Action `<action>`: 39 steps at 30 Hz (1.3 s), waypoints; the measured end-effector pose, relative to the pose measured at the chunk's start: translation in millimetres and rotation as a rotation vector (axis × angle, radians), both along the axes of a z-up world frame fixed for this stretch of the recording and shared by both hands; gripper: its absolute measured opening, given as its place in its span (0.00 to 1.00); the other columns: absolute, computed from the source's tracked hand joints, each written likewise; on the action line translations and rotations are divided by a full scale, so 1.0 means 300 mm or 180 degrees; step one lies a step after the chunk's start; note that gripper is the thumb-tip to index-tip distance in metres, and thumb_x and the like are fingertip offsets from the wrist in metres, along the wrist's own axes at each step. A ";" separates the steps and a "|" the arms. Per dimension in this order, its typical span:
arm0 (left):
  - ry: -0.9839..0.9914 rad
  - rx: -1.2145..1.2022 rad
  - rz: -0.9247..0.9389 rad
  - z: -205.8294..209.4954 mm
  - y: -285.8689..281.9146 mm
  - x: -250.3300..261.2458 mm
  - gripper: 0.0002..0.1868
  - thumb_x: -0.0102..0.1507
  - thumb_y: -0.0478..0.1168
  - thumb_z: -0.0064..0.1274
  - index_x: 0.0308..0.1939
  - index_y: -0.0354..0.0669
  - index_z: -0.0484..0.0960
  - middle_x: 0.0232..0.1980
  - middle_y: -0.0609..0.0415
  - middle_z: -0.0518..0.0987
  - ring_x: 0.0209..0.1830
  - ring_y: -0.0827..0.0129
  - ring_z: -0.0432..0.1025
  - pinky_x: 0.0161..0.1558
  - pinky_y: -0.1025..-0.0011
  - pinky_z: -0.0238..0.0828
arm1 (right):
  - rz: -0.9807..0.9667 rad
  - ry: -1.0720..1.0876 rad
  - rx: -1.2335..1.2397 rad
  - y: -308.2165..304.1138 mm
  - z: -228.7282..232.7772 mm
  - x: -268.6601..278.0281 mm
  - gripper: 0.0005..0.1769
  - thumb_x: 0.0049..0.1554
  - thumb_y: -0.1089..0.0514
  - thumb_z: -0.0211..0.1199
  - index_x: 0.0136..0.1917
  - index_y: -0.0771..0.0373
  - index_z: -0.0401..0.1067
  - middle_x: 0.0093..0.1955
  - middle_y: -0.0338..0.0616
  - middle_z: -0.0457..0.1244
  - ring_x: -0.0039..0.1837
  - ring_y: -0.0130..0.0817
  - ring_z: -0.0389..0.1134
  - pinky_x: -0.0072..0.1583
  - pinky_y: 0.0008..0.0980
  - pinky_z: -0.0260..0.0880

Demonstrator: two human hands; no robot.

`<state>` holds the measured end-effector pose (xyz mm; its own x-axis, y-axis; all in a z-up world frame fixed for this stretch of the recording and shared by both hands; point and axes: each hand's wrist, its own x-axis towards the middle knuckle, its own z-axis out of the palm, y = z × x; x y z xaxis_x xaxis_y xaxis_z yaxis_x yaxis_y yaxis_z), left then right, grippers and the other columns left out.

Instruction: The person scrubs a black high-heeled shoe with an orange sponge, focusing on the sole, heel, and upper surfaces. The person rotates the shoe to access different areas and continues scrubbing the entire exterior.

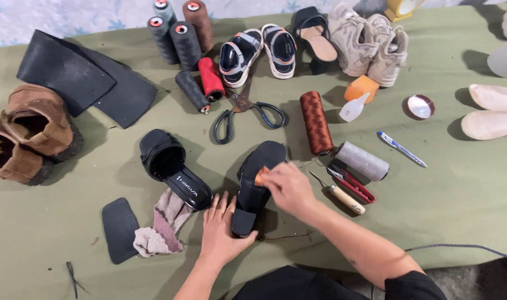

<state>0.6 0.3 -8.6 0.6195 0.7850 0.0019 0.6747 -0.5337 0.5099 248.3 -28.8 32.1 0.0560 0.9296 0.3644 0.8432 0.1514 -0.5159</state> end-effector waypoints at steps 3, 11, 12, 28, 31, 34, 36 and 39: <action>-0.0001 -0.0121 0.0031 0.005 0.001 0.006 0.55 0.50 0.69 0.64 0.74 0.47 0.65 0.80 0.47 0.57 0.82 0.53 0.45 0.73 0.48 0.43 | 0.0072 -0.0514 0.0647 0.158 -0.041 0.125 0.15 0.59 0.63 0.56 0.50 0.50 0.82 0.49 0.42 0.68 0.49 0.45 0.63 0.53 0.43 0.61; -0.0114 -0.0205 0.0011 0.047 0.003 0.003 0.54 0.50 0.66 0.64 0.74 0.45 0.65 0.80 0.46 0.58 0.81 0.52 0.46 0.74 0.49 0.42 | 0.0085 -0.0080 0.0181 0.041 -0.004 -0.073 0.13 0.63 0.62 0.57 0.54 0.55 0.81 0.42 0.39 0.66 0.43 0.38 0.62 0.47 0.36 0.64; -0.0233 -0.0129 0.0024 0.044 0.001 0.004 0.54 0.49 0.66 0.63 0.73 0.45 0.66 0.79 0.46 0.59 0.81 0.52 0.47 0.74 0.49 0.43 | 0.0467 -0.0034 0.0680 0.013 0.003 -0.095 0.10 0.62 0.65 0.58 0.52 0.61 0.80 0.45 0.40 0.66 0.44 0.37 0.65 0.48 0.34 0.66; -0.0146 -0.0223 -0.0076 0.057 0.008 0.001 0.53 0.49 0.65 0.63 0.74 0.46 0.65 0.80 0.44 0.58 0.81 0.49 0.45 0.73 0.47 0.42 | -0.0112 -0.0209 0.0281 0.069 0.025 -0.042 0.12 0.63 0.59 0.58 0.55 0.62 0.80 0.47 0.40 0.65 0.45 0.39 0.64 0.53 0.38 0.64; 0.0027 -0.0319 -0.0064 0.043 0.001 -0.001 0.53 0.51 0.68 0.61 0.74 0.45 0.65 0.80 0.44 0.56 0.82 0.51 0.44 0.74 0.46 0.41 | -0.0437 -0.0093 -0.1189 0.133 0.091 0.039 0.13 0.67 0.53 0.55 0.47 0.53 0.80 0.42 0.38 0.69 0.49 0.34 0.68 0.45 0.36 0.75; -0.0406 0.0247 -0.0057 0.019 -0.003 -0.003 0.56 0.42 0.63 0.71 0.70 0.44 0.71 0.76 0.42 0.65 0.78 0.45 0.55 0.69 0.49 0.54 | -0.0647 -0.0439 0.0472 0.166 -0.088 0.158 0.13 0.57 0.45 0.71 0.49 0.53 0.80 0.45 0.42 0.66 0.45 0.47 0.69 0.50 0.38 0.71; -0.0361 0.0251 -0.0041 0.022 -0.004 -0.005 0.56 0.42 0.62 0.72 0.70 0.44 0.71 0.76 0.43 0.65 0.78 0.45 0.55 0.68 0.48 0.55 | -0.0656 -0.0324 0.0180 0.139 -0.146 0.116 0.16 0.53 0.44 0.72 0.53 0.50 0.82 0.47 0.42 0.66 0.48 0.48 0.69 0.51 0.40 0.71; -0.0307 0.0253 -0.0023 0.008 -0.003 -0.004 0.57 0.41 0.62 0.72 0.71 0.47 0.70 0.76 0.45 0.64 0.78 0.47 0.54 0.69 0.49 0.55 | -0.0572 -0.0380 0.0307 0.045 -0.157 0.008 0.09 0.59 0.45 0.65 0.49 0.47 0.82 0.45 0.37 0.65 0.47 0.43 0.68 0.50 0.37 0.71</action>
<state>-0.7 -0.6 -6.3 0.6191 0.7755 0.1237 0.6205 -0.5797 0.5282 250.8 -15.3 -15.1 0.1685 0.8691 0.4650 0.9153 0.0371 -0.4011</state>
